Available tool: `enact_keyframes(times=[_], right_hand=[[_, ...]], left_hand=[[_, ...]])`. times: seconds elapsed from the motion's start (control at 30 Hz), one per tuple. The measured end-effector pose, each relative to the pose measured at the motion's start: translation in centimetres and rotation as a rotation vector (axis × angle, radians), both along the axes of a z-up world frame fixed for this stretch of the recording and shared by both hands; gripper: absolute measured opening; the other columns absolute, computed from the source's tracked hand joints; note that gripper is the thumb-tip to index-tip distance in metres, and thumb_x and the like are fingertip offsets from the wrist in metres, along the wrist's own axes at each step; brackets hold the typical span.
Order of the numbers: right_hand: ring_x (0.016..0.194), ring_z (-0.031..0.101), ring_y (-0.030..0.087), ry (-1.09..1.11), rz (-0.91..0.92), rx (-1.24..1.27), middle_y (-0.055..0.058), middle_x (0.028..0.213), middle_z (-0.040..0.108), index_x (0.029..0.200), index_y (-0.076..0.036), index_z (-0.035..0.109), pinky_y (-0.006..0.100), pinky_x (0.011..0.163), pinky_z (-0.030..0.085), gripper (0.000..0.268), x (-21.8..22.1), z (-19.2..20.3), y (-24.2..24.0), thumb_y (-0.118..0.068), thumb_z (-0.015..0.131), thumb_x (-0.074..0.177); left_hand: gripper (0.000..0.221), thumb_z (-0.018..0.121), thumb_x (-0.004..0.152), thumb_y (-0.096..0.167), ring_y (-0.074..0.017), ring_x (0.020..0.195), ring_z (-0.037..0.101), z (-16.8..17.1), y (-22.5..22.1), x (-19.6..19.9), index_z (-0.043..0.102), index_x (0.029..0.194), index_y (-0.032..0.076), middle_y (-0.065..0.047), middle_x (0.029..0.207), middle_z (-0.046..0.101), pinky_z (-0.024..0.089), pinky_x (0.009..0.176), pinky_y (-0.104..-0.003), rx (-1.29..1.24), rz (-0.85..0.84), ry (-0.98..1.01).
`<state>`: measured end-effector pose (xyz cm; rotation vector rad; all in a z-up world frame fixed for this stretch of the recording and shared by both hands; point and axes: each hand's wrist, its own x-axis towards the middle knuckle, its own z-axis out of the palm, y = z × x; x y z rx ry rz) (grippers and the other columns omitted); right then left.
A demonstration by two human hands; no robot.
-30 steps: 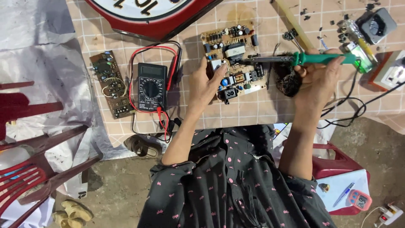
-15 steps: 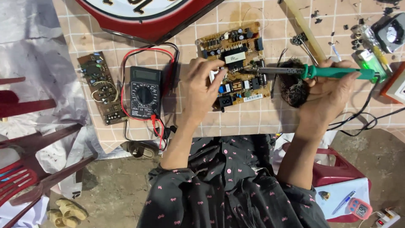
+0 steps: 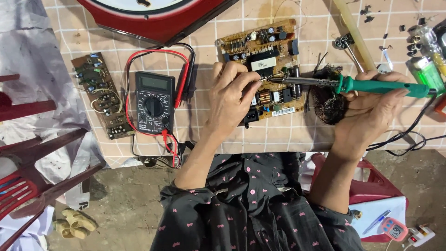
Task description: Inspecting and repairing a circuit board using a screwdriver, multimeter, and soldering iron on a workbench.
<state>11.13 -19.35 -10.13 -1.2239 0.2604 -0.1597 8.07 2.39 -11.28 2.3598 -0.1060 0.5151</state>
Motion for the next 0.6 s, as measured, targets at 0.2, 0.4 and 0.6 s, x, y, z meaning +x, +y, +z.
enact_keyframes(times=[0.2, 0.4, 0.6], right_hand=[[0.090, 0.054, 0.016, -0.039, 0.051, 0.008, 0.009, 0.097, 0.054, 0.101, -0.016, 0.048, 0.024, 0.069, 0.045, 0.029, 0.0, -0.3, 0.0, -0.042, 0.046, 0.088], [0.079, 0.051, 0.016, -0.041, 0.048, -0.109, 0.011, 0.091, 0.051, 0.099, -0.016, 0.043, 0.022, 0.063, 0.045, 0.030, 0.0, 0.0, 0.3, -0.044, 0.041, 0.089], [0.082, 0.053, 0.016, -0.048, 0.025, -0.058, 0.011, 0.093, 0.054, 0.100, -0.016, 0.045, 0.026, 0.065, 0.045, 0.030, -0.1, -0.6, -0.1, -0.043, 0.043, 0.089]], left_hand=[[0.014, 0.069, 0.077, 0.011, -0.0148, 0.074, 0.044, 0.5, 0.0, 0.1, 0.057, 0.084, 0.010, -0.002, 0.082, 0.045, 0.034, 0.075, -0.028, 0.013, 0.003, -0.010], [0.008, 0.063, 0.082, 0.008, -0.0165, 0.070, 0.041, 1.5, 0.1, 0.2, 0.055, 0.084, 0.008, -0.003, 0.080, 0.044, 0.033, 0.069, -0.029, -0.024, -0.021, -0.015], [0.010, 0.064, 0.080, 0.006, -0.0161, 0.071, 0.042, 1.5, 0.1, 0.2, 0.055, 0.084, 0.008, -0.002, 0.080, 0.044, 0.033, 0.070, -0.029, -0.021, -0.015, -0.011]])
